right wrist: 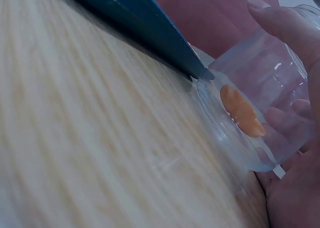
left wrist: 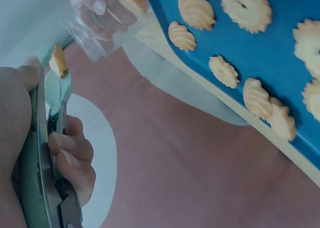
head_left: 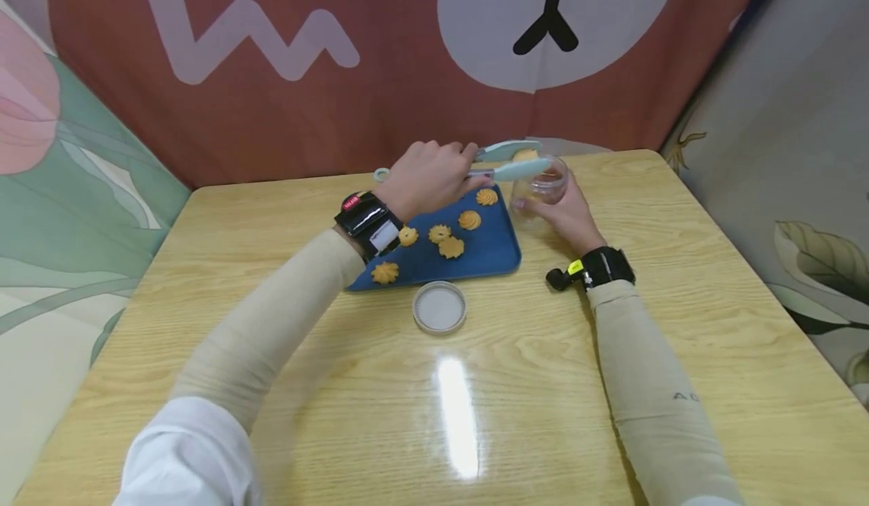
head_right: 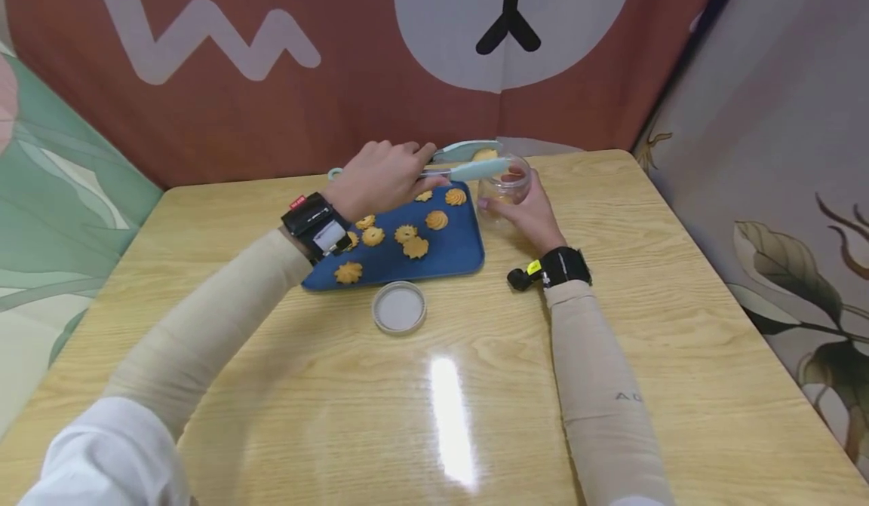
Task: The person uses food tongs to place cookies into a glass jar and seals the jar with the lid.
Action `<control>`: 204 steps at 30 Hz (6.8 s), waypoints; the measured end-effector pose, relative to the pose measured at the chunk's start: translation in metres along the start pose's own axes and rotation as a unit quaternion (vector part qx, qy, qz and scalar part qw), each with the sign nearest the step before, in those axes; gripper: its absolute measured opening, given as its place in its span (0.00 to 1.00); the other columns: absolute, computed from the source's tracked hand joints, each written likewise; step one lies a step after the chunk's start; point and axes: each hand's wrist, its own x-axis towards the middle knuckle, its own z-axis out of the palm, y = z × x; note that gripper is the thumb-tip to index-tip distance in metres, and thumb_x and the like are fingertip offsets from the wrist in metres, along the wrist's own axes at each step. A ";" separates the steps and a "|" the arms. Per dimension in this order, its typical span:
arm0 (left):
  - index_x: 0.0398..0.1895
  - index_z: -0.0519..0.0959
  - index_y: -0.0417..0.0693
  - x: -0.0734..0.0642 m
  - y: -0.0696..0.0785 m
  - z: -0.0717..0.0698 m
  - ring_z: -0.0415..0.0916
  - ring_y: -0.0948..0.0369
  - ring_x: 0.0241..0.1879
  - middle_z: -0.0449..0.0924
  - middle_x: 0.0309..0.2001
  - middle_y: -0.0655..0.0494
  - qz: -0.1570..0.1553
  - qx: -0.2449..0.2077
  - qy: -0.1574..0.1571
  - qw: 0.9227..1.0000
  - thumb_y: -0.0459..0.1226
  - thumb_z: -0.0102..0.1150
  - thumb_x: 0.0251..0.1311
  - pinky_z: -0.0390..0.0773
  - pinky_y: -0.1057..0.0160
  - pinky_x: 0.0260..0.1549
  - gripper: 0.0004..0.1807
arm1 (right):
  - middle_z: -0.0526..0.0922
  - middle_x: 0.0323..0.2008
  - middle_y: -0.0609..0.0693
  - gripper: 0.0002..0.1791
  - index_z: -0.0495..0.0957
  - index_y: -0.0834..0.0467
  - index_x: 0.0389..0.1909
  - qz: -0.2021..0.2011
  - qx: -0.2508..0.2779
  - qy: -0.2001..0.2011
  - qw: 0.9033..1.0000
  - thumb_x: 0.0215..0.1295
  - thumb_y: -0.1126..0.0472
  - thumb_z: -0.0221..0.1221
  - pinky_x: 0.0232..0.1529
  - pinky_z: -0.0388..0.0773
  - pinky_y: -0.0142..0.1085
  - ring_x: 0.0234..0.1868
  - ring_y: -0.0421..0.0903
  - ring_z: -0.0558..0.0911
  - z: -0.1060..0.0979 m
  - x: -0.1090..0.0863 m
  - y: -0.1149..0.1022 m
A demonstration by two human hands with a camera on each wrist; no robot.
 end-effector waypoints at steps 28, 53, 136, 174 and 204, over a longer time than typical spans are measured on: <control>0.56 0.72 0.42 0.024 0.017 0.009 0.70 0.61 0.17 0.77 0.29 0.54 -0.017 -0.021 -0.027 0.999 0.62 0.38 0.66 0.76 0.62 0.16 0.35 | 0.67 0.60 0.51 0.48 0.54 0.43 0.66 0.021 -0.012 0.005 1.000 0.47 0.54 0.73 0.61 0.60 0.52 0.59 0.46 0.66 -0.003 0.007 0.026; 0.58 0.69 0.41 0.019 0.018 0.009 0.71 0.62 0.19 0.77 0.32 0.54 -0.026 -0.030 -0.034 0.999 0.65 0.35 0.64 0.76 0.64 0.17 0.39 | 0.69 0.59 0.50 0.46 0.57 0.42 0.65 0.008 -0.008 0.001 1.000 0.47 0.55 0.72 0.60 0.60 0.53 0.59 0.46 0.67 -0.001 0.008 0.029; 0.56 0.72 0.43 -0.144 0.012 0.057 0.70 0.60 0.18 0.78 0.36 0.46 -0.096 -0.090 -0.055 0.990 0.66 0.43 0.60 0.72 0.60 0.10 0.39 | 0.66 0.61 0.51 0.46 0.58 0.46 0.64 0.043 -0.053 0.014 0.998 0.45 0.50 0.73 0.57 0.64 0.50 0.57 0.48 0.68 -0.003 0.006 0.023; 0.55 0.74 0.47 -0.147 0.006 0.068 0.64 0.62 0.11 0.75 0.29 0.52 -0.079 -0.099 -0.019 0.992 0.60 0.47 0.63 0.62 0.63 0.06 0.30 | 0.66 0.61 0.54 0.45 0.58 0.47 0.64 0.039 -0.048 0.013 0.998 0.47 0.52 0.72 0.57 0.64 0.50 0.57 0.49 0.68 0.001 0.001 0.014; 0.59 0.72 0.45 -0.145 0.003 0.067 0.66 0.63 0.12 0.80 0.39 0.46 -0.102 -0.111 -0.012 0.989 0.62 0.45 0.63 0.63 0.63 0.06 0.35 | 0.67 0.61 0.52 0.48 0.57 0.50 0.65 0.044 -0.050 0.013 0.998 0.45 0.49 0.73 0.57 0.64 0.50 0.56 0.50 0.68 -0.002 0.005 0.020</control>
